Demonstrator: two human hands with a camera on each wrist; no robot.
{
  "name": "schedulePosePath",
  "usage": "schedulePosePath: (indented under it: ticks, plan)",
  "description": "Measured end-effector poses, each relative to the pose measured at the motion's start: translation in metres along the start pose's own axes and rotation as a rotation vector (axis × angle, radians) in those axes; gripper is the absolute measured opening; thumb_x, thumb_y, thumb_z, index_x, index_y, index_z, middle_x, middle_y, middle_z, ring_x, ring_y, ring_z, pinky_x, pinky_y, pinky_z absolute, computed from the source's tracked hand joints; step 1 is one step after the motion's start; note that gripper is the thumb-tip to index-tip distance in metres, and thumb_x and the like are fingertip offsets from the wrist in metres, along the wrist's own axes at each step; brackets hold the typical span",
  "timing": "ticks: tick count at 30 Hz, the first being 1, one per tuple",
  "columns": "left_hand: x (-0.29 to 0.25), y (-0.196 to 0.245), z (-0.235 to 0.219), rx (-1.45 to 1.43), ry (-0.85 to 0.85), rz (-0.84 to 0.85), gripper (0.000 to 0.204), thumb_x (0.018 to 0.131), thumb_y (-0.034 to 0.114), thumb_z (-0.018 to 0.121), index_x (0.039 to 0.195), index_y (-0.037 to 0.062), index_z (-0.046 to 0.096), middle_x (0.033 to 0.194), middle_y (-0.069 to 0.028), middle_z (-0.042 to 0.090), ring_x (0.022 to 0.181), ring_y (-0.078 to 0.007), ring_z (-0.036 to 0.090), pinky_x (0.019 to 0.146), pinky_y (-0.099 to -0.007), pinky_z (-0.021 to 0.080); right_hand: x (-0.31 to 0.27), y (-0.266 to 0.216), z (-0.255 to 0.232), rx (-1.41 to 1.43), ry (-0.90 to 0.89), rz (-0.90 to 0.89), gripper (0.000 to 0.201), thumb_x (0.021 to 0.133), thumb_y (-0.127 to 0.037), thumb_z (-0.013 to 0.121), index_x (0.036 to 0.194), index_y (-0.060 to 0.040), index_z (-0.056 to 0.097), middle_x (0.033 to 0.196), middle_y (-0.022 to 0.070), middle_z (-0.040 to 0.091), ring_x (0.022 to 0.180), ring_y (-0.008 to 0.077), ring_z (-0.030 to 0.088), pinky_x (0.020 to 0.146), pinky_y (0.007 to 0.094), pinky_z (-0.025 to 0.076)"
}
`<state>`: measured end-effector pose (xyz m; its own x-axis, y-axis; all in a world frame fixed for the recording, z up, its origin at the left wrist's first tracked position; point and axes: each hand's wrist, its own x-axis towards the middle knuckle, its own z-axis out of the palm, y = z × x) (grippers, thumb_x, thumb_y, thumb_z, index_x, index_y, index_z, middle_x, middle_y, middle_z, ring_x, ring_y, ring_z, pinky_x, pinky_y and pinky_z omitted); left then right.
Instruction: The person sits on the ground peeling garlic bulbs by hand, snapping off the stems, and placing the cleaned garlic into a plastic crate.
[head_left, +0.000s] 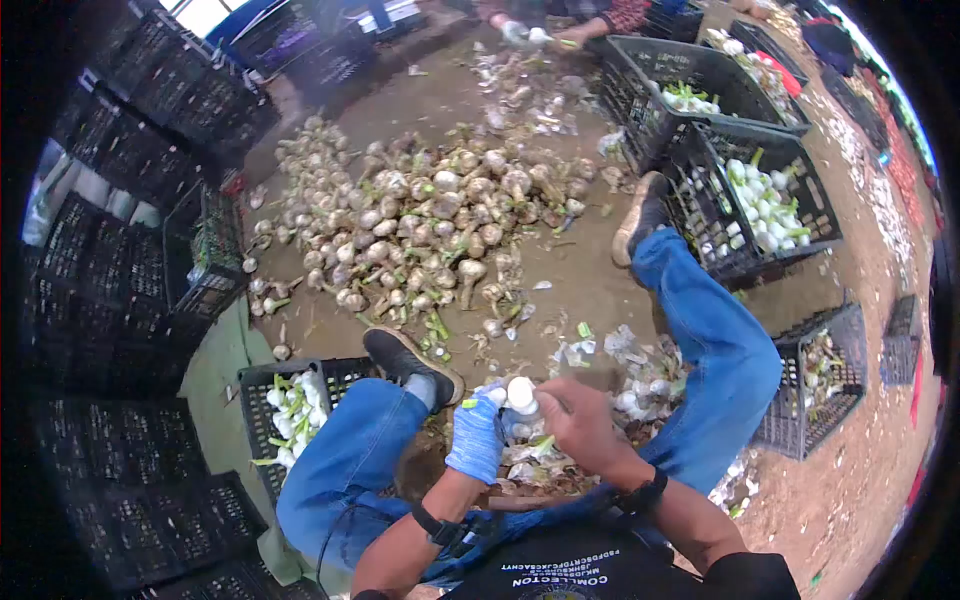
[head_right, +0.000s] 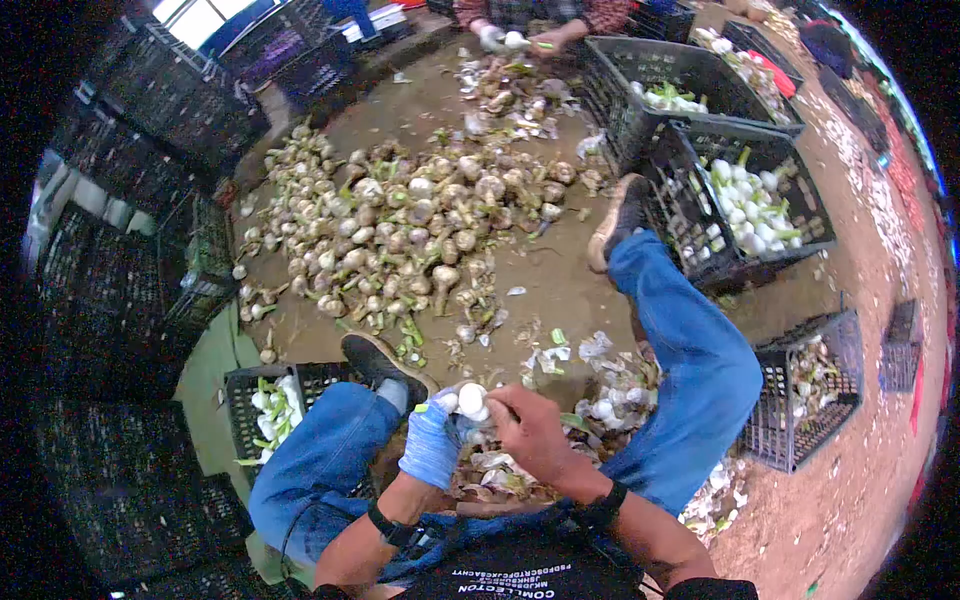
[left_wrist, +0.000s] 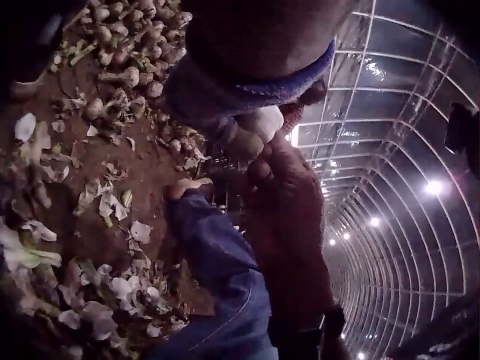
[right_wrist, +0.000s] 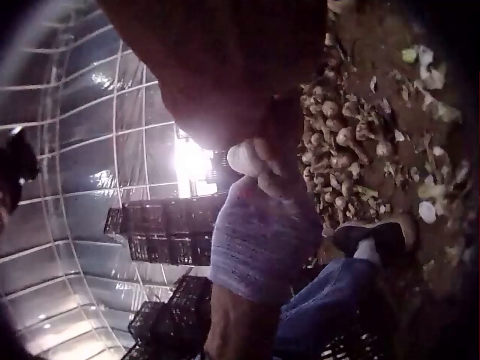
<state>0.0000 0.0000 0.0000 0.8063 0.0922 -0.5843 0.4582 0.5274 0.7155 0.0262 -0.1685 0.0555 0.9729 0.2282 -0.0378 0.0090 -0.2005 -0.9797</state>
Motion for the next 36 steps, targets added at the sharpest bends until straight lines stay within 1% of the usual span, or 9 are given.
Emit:
schedulePosePath:
  ticks: [7,10,16,19,21,22,27,29,36]
  plan:
    - [-0.017,0.139,-0.094,-0.109,0.168,0.211,0.025,0.085,0.021,0.049,0.096,0.0036,0.063,0.089,-0.0079,0.064,0.061,-0.0206,0.058,0.054,-0.0296,0.051,0.055,0.098,0.021,-0.473,-0.28,-0.088,0.02,0.089,-0.022,0.06,0.091,-0.0029,0.063,0.076,0.0225,0.062,0.072,0.0425,0.061,0.064,0.0474,0.049]
    - [-0.045,0.208,-0.162,0.584,0.614,0.282,0.032,0.084,0.011,0.051,0.11,0.0015,0.066,0.087,-0.0093,0.067,0.067,-0.0181,0.065,0.057,-0.0299,0.055,0.094,0.138,0.04,-0.636,-0.09,-0.105,0.027,0.088,-0.027,0.06,0.096,-0.001,0.064,0.077,0.0229,0.063,0.075,0.0443,0.061,0.069,0.0496,0.049]
    - [-0.052,0.226,-0.231,1.414,0.675,0.446,0.042,0.084,0.007,0.057,0.125,-0.001,0.057,0.11,-0.0129,0.066,0.098,-0.0205,0.064,0.086,-0.0321,0.052,0.167,0.266,0.081,-0.444,0.01,0.303,0.037,0.085,-0.025,0.064,0.108,0.0033,0.059,0.091,0.0226,0.067,0.077,0.0388,0.065,0.069,0.0464,0.051]
    - [-0.033,0.221,-0.143,0.855,0.503,0.417,0.047,0.087,0.01,0.058,0.131,-0.006,0.049,0.122,-0.0159,0.061,0.115,-0.022,0.057,0.099,-0.0331,0.044,0.172,0.189,0.067,-0.258,-0.175,0.576,0.03,0.087,-0.016,0.06,0.11,0.0021,0.058,0.088,0.0152,0.068,0.069,0.0255,0.066,0.061,0.0371,0.052]
    - [-0.026,0.213,-0.069,1.485,0.272,0.647,0.035,0.086,0.011,0.06,0.119,-0.0009,0.061,0.116,-0.0147,0.064,0.105,-0.0207,0.061,0.092,-0.0318,0.047,0.163,0.159,0.054,-0.096,-0.237,0.51,0.026,0.088,-0.014,0.059,0.11,0.0008,0.059,0.085,0.0109,0.066,0.068,0.0191,0.064,0.06,0.0329,0.051]
    - [0.005,0.173,-0.082,0.706,0.284,0.309,0.037,0.088,0.012,0.059,0.122,-0.0013,0.059,0.116,-0.0153,0.064,0.104,-0.0214,0.062,0.092,-0.0319,0.047,0.157,0.146,0.045,0.068,-0.284,0.443,0.023,0.089,-0.012,0.057,0.109,-0.0006,0.06,0.082,0.0065,0.065,0.067,0.0127,0.062,0.058,0.0287,0.05]
    - [0.07,0.034,-0.039,0.703,0.003,0.385,0.05,0.094,0.033,0.06,0.129,-0.0013,0.054,0.101,-0.0121,0.064,0.079,-0.0151,0.059,0.072,-0.0274,0.049,0.119,0.052,-0.016,0.122,-0.284,0.322,0.022,0.091,-0.012,0.056,0.11,-0.0011,0.058,0.081,0.0021,0.061,0.064,0.0097,0.059,0.058,0.026,0.049]
    - [0.055,0.052,-0.004,0.396,-0.262,-0.244,0.05,0.092,0.035,0.061,0.127,-0.0014,0.055,0.105,-0.0134,0.065,0.082,-0.0164,0.062,0.073,-0.0285,0.051,0.1,-0.003,-0.037,0.157,-0.298,0.314,0.027,0.09,-0.014,0.058,0.114,-0.0002,0.056,0.081,0.0026,0.061,0.064,0.0105,0.059,0.06,0.0269,0.05]
    - [-0.02,0.071,0.054,0.72,-0.153,0.346,0.053,0.082,0.01,0.071,0.129,-0.0004,0.048,0.101,-0.0073,0.063,0.088,-0.0133,0.06,0.08,-0.0276,0.051,0.041,-0.043,-0.045,0.28,-0.119,0.419,0.028,0.092,-0.024,0.061,0.101,0.0027,0.062,0.067,0.0038,0.062,0.057,0.0108,0.057,0.055,0.0269,0.048]
